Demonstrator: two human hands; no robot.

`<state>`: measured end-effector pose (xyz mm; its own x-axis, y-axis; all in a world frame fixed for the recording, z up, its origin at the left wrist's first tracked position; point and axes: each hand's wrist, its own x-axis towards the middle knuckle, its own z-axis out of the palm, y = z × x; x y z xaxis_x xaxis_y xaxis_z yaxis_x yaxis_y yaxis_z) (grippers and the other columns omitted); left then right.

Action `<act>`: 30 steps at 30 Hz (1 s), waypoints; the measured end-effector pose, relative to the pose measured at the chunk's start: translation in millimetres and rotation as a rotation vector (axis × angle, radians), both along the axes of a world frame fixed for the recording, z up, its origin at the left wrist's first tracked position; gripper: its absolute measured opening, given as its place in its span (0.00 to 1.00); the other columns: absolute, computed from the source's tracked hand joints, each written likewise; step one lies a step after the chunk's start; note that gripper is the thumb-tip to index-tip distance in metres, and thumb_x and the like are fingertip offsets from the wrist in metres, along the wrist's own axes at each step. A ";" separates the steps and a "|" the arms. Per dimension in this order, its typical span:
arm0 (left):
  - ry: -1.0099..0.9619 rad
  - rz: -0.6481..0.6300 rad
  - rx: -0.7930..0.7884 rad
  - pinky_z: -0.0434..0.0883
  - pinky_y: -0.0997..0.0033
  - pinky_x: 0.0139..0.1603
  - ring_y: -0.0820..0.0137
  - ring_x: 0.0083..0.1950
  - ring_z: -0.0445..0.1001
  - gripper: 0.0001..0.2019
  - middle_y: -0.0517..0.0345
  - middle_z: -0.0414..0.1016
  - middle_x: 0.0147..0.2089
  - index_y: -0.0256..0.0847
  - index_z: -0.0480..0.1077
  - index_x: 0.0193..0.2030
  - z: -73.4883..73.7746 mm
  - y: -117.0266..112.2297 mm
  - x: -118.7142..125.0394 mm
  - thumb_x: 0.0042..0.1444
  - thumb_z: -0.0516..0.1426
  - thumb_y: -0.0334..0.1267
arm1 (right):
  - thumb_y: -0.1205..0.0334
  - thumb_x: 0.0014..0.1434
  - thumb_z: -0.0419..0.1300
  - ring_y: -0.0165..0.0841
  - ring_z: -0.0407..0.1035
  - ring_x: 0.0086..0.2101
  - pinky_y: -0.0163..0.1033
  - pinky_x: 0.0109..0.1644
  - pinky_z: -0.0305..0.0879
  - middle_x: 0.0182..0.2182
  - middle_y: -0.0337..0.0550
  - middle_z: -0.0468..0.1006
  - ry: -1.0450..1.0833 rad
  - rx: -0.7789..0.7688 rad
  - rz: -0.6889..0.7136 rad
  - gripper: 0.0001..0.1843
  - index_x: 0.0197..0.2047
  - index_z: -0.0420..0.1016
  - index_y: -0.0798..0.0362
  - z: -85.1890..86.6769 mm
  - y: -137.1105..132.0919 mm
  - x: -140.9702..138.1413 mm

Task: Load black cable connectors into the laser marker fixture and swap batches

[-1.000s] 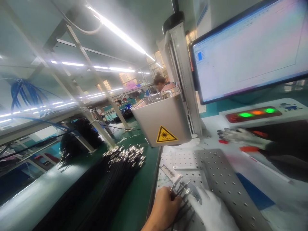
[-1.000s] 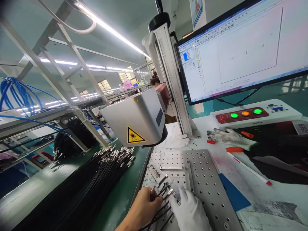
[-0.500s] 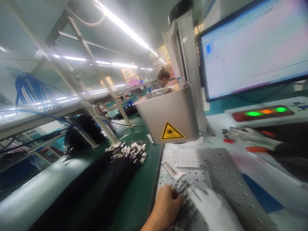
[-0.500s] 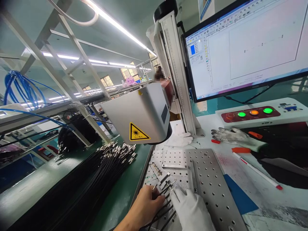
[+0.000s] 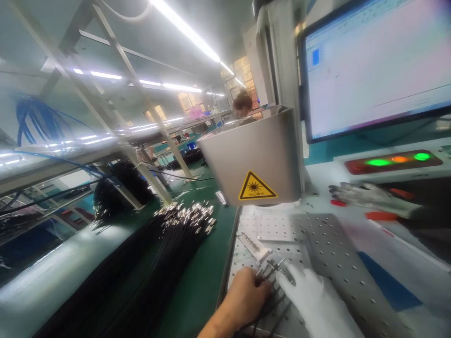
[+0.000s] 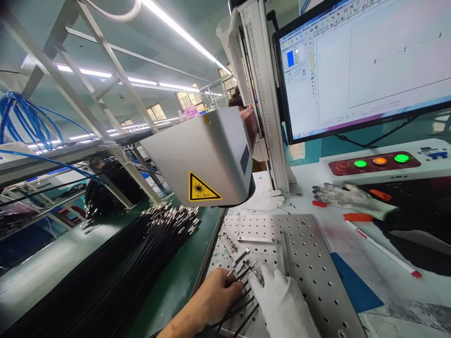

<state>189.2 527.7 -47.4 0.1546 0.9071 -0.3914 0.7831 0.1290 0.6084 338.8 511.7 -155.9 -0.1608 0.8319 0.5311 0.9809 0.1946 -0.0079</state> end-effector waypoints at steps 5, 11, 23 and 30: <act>0.079 0.001 -0.007 0.52 0.69 0.31 0.73 0.28 0.54 0.12 0.65 0.54 0.23 0.42 0.56 0.23 -0.6 -0.4 3.2 0.55 0.52 0.38 | 0.61 0.57 0.63 0.34 0.68 0.20 0.35 0.22 0.63 0.21 0.42 0.73 0.068 0.083 -0.205 0.06 0.36 0.82 0.44 -1.9 4.7 -7.1; 0.278 0.016 0.011 0.55 0.67 0.38 0.66 0.37 0.65 0.09 0.54 0.69 0.32 0.40 0.67 0.31 -0.4 -3.9 14.4 0.60 0.49 0.36 | 0.60 0.60 0.60 0.35 0.71 0.24 0.36 0.25 0.67 0.27 0.44 0.76 0.161 -0.058 -0.254 0.09 0.40 0.82 0.45 5.6 3.4 -13.0; 0.362 -0.006 0.027 0.56 0.65 0.41 0.62 0.45 0.70 0.13 0.47 0.76 0.43 0.39 0.70 0.36 0.1 -9.2 22.6 0.64 0.46 0.39 | 0.59 0.62 0.56 0.36 0.71 0.29 0.36 0.29 0.65 0.30 0.44 0.76 0.323 -0.270 -0.174 0.11 0.41 0.80 0.44 -3.5 7.5 -7.1; 0.335 -0.030 0.067 0.54 0.66 0.38 0.66 0.39 0.67 0.12 0.50 0.75 0.37 0.40 0.66 0.32 -3.9 -8.4 22.3 0.62 0.46 0.39 | 0.62 0.62 0.56 0.36 0.71 0.31 0.36 0.33 0.66 0.32 0.45 0.76 0.282 -0.310 -0.102 0.12 0.44 0.80 0.45 13.7 1.2 -2.8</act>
<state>211.5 519.3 -51.3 0.0545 0.9295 -0.3648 0.9437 0.0715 0.3231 336.0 512.9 -142.2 0.0459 0.9630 0.2654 0.9462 0.0433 -0.3208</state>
